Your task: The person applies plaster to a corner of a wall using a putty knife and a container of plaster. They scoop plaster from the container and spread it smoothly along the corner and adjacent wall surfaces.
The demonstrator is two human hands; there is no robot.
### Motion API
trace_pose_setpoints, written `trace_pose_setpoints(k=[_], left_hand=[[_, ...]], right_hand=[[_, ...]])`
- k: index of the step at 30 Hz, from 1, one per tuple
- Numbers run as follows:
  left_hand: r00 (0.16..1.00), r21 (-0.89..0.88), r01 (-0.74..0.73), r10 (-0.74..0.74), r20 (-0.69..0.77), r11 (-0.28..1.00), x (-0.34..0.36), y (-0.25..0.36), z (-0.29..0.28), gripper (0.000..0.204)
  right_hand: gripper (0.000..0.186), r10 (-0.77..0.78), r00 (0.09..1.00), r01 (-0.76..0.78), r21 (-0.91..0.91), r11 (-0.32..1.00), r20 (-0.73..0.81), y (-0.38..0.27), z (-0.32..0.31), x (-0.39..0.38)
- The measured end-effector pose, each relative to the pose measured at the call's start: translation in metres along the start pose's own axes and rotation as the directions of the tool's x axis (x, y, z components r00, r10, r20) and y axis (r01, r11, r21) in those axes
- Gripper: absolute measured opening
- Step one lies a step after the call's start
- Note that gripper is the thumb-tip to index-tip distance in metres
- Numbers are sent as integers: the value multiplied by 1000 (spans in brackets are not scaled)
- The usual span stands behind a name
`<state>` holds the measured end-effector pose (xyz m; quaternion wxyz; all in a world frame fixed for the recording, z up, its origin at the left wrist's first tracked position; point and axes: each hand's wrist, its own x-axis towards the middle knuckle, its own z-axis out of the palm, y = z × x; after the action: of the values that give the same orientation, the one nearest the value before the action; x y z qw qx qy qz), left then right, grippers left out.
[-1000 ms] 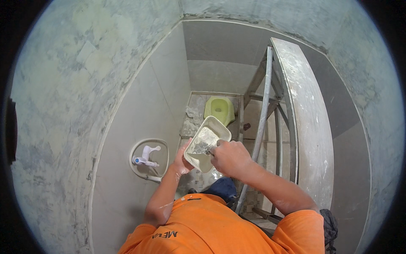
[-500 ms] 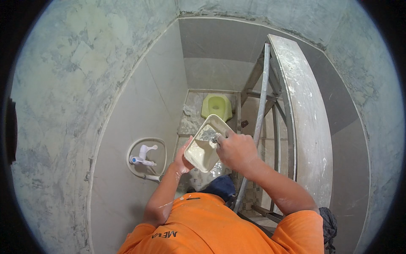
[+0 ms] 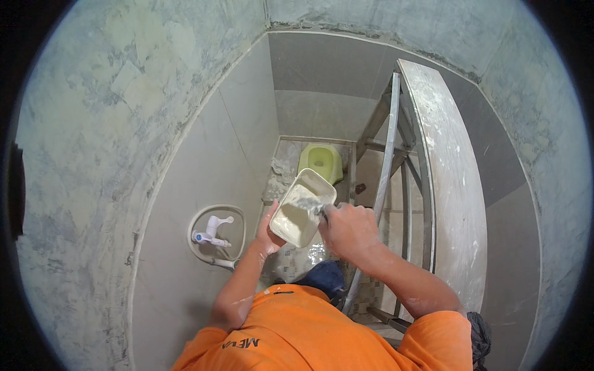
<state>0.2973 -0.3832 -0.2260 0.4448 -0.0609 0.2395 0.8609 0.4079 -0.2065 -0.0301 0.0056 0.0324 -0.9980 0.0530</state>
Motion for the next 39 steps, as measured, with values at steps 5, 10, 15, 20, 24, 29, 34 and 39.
trace_pose_setpoints(k=[5,10,15,20,24,29,34,39], left_hand=[[1000,72,-10,9,17,997,12,-1,-1,63],[999,157,-36,36,0,987,14,-1,9,66],[997,66,-62,59,47,996,9,7,6,66],[994,-43,-99,101,52,994,8,11,-8,65],[989,-95,-140,145,42,986,7,14,-9,64],[989,-98,-148,150,14,984,1,20,-9,64],[962,-129,-274,274,-18,953,-10,20,4,63],[919,-167,-395,387,-81,903,-14,18,12,64]], right_hand=[[22,69,990,-67,19,998,-122,7,15,8],[24,58,998,-57,36,998,-19,-2,33,-1],[25,-3,994,-16,177,984,107,-13,16,1],[25,69,997,-70,115,991,15,7,10,11],[25,-17,994,23,46,999,-111,30,40,20],[24,-64,995,65,13,998,-81,19,64,15],[24,-60,998,55,166,985,30,1,79,5],[26,2,1000,-2,566,824,0,-2,100,5]])
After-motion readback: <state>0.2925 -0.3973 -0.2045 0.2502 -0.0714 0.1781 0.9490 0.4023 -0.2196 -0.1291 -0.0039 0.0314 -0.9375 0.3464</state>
